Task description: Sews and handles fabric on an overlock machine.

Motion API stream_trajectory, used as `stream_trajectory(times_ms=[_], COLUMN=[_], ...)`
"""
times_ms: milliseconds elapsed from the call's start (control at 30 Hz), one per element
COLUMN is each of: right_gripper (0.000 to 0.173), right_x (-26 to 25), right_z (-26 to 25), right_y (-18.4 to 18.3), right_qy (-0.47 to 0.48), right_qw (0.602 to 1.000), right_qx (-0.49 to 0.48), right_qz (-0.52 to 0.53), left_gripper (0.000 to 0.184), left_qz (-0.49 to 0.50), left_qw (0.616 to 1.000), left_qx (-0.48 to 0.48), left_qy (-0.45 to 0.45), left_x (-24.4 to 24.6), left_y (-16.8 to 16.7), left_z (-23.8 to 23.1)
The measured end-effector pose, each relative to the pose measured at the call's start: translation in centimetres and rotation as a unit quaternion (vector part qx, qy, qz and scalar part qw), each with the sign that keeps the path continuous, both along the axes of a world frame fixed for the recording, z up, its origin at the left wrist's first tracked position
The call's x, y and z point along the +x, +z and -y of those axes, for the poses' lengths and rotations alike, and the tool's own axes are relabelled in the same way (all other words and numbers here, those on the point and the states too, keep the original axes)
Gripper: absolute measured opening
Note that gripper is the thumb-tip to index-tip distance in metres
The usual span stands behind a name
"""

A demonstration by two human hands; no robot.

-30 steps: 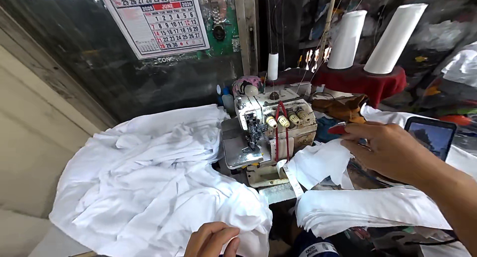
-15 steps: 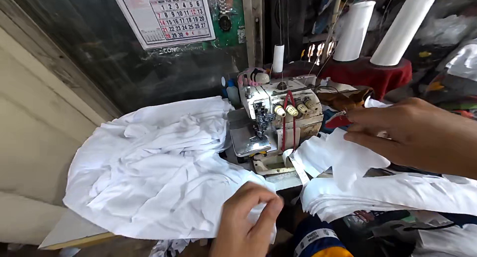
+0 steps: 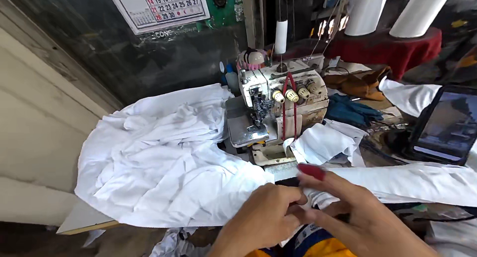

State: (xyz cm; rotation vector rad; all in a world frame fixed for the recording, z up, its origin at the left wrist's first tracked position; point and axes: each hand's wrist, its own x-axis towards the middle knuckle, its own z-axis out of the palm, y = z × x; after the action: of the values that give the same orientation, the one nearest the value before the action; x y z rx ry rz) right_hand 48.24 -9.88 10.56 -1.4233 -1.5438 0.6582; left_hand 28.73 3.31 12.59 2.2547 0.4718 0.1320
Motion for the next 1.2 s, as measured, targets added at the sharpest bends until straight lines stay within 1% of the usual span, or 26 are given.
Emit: stream_trajectory(times_ms=[33, 67, 100, 167, 200, 267, 300, 367, 467, 567, 633, 700, 767, 900, 967, 1033, 1100, 1200], right_gripper=[0.046, 0.038, 0.031, 0.027, 0.025, 0.025, 0.023, 0.02, 0.024, 0.025, 0.025, 0.026, 0.026, 0.02, 0.022, 0.022, 0.021, 0.018], right_x=[-0.2, 0.0, 0.3, 0.9, 1.1, 0.9, 0.8, 0.4, 0.2, 0.0, 0.1, 0.0, -0.2, -0.3, -0.3, -0.3, -0.2, -0.1], right_z=[-0.9, -1.4, -1.6, -1.3, -1.1, -1.0, -1.0, -1.2, -1.8, -2.3, -2.4, -2.3, -2.2, -2.4, -2.6, -2.4, -2.3, -2.0], right_y=[0.1, 0.4, 0.8, 1.0, 0.7, 0.2, 0.0, 0.0, 0.8, 0.6, 0.5, 0.4, 0.5, 0.0, -0.5, -0.5, -0.4, -0.7], right_qy=[0.004, 0.013, 0.024, 0.044, 0.049, 0.056, 0.058, 0.058, 0.064, 0.041, 0.039, 0.051, 0.062, 0.046, 0.034, 0.035, 0.045, 0.063], right_qw=[1.0, 1.0, 1.0, 0.999, 0.998, 0.995, 0.995, 0.995, 0.997, 0.997, 0.996, 0.996, 0.996, 0.996, 0.996, 0.996, 0.993, 0.986], right_qx=[0.002, -0.005, -0.009, -0.007, 0.0, -0.003, -0.014, -0.033, -0.037, -0.046, -0.056, -0.065, -0.07, -0.07, -0.07, -0.086, -0.093, -0.089], right_qz=[0.013, 0.019, 0.016, -0.02, -0.042, -0.078, -0.086, -0.068, -0.016, 0.051, 0.048, 0.023, 0.007, 0.036, 0.046, 0.015, -0.058, -0.129], left_gripper=[0.029, 0.028, 0.027, 0.023, 0.022, 0.018, 0.016, 0.013, 0.014, 0.013, 0.013, 0.017, 0.016, 0.015, 0.015, 0.017, 0.017, 0.017], left_qz=[-0.04, -0.049, -0.029, 0.065, 0.125, 0.231, 0.265, 0.302, 0.297, 0.298, 0.304, 0.306, 0.307, 0.313, 0.308, 0.3, 0.296, 0.282], left_qw=[0.998, 0.997, 0.998, 0.994, 0.985, 0.954, 0.939, 0.921, 0.923, 0.923, 0.921, 0.917, 0.915, 0.91, 0.912, 0.916, 0.918, 0.924], left_qx=[0.036, 0.057, 0.061, 0.02, -0.017, -0.086, -0.103, -0.101, -0.079, -0.094, -0.104, -0.12, -0.125, -0.121, -0.106, -0.089, -0.079, -0.093], left_qy=[-0.009, -0.001, 0.021, 0.086, 0.118, 0.173, 0.195, 0.225, 0.23, 0.223, 0.222, 0.225, 0.231, 0.244, 0.249, 0.252, 0.251, 0.242], left_x=[-0.2, -0.8, -1.7, -4.1, -4.9, -5.5, -5.5, -5.4, -5.2, -5.0, -4.8, -4.7, -4.7, -4.2, -4.0, -4.0, -3.9, -3.8], left_y=[1.2, 1.8, 2.0, 0.8, -0.3, -2.2, -3.0, -3.8, -3.5, -3.1, -2.8, -3.0, -3.1, -2.9, -2.7, -2.6, -2.4, -2.2], left_z=[-0.2, -0.4, -0.6, -0.4, 0.2, 1.5, 2.1, 2.5, 1.7, 1.0, 0.8, 0.7, 0.3, 0.0, -0.2, -0.3, -0.5, -0.9])
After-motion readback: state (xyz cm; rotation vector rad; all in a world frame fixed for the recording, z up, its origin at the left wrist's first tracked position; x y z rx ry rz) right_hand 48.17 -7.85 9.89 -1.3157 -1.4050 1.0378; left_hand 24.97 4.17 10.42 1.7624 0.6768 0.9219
